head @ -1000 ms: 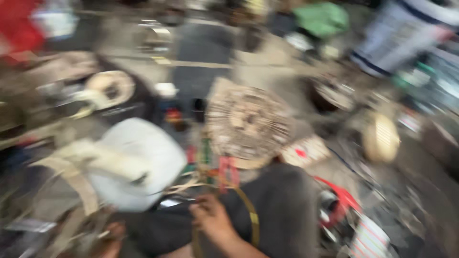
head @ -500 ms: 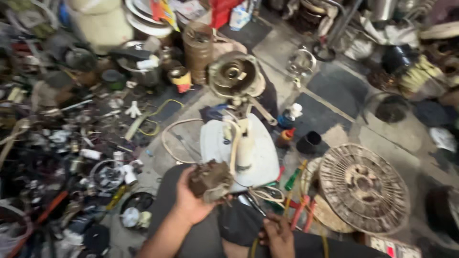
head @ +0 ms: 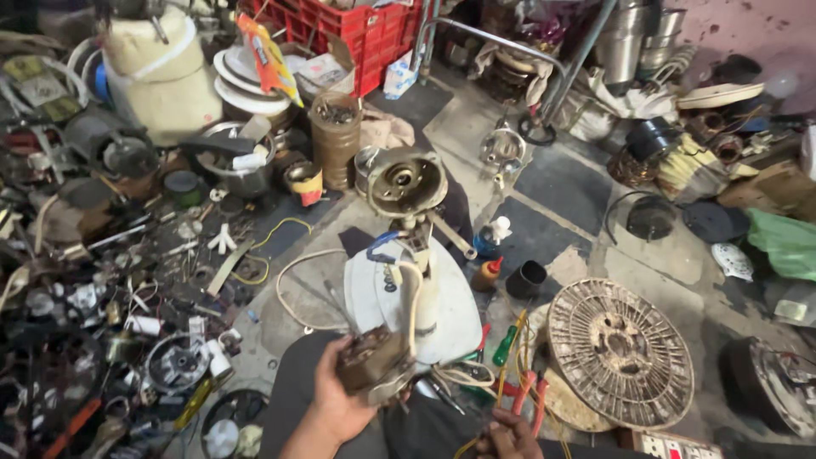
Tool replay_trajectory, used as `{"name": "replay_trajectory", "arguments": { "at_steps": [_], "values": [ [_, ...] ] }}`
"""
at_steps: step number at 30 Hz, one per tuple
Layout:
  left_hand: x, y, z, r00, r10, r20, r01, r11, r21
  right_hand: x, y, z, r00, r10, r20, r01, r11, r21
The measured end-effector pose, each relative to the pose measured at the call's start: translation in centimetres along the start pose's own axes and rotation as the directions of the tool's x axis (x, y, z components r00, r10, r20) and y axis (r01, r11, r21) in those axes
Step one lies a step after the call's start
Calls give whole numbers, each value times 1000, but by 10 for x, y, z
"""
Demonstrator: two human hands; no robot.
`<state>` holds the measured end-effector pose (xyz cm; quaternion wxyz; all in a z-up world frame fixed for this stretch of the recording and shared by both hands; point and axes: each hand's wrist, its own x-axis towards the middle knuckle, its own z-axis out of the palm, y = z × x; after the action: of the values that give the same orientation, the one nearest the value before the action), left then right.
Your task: The person disassembles a small electric motor, removes the rotor, and then reassembles it. They use a screwdriver to remove screws and handle the motor components by hand.
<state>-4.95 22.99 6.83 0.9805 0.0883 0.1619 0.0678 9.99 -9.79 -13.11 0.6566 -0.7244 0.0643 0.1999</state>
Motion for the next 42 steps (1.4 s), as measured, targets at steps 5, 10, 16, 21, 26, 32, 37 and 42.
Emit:
{"name": "replay_trajectory", "arguments": {
  "at_steps": [5, 10, 16, 21, 26, 32, 37, 42],
  "values": [
    [2, 14, -6, 961, -27, 274, 37, 999, -34, 38, -30, -5, 951, -289, 113, 274, 953, 133],
    [25, 14, 1, 970, 68, -235, -77, 997, -30, 76, -51, -8, 964, -247, 99, 218, 947, 234],
    [71, 18, -29, 981, 4, -193, 6, 999, 49, 93, -141, 26, 966, -245, 82, 227, 957, 180],
    [97, 30, -63, 993, -76, -93, 82, 995, 65, 106, -255, 103, 934, -328, 145, 319, 944, 80],
    [112, 49, -79, 983, -163, -87, 172, 979, 110, 163, -317, 179, 889, -413, 198, 435, 896, -84],
    [141, 67, -93, 967, -232, -107, 243, 965, 98, 279, -340, 259, 768, -594, 239, 641, 718, -273],
    [165, 86, -104, 951, -281, -125, 291, 954, 67, 275, -340, 271, 889, -412, 200, 431, 900, -62],
    [163, 78, -100, 948, -288, -139, 294, 955, 25, 191, -288, 211, 906, -393, 156, 407, 910, -75]
  ]
}}
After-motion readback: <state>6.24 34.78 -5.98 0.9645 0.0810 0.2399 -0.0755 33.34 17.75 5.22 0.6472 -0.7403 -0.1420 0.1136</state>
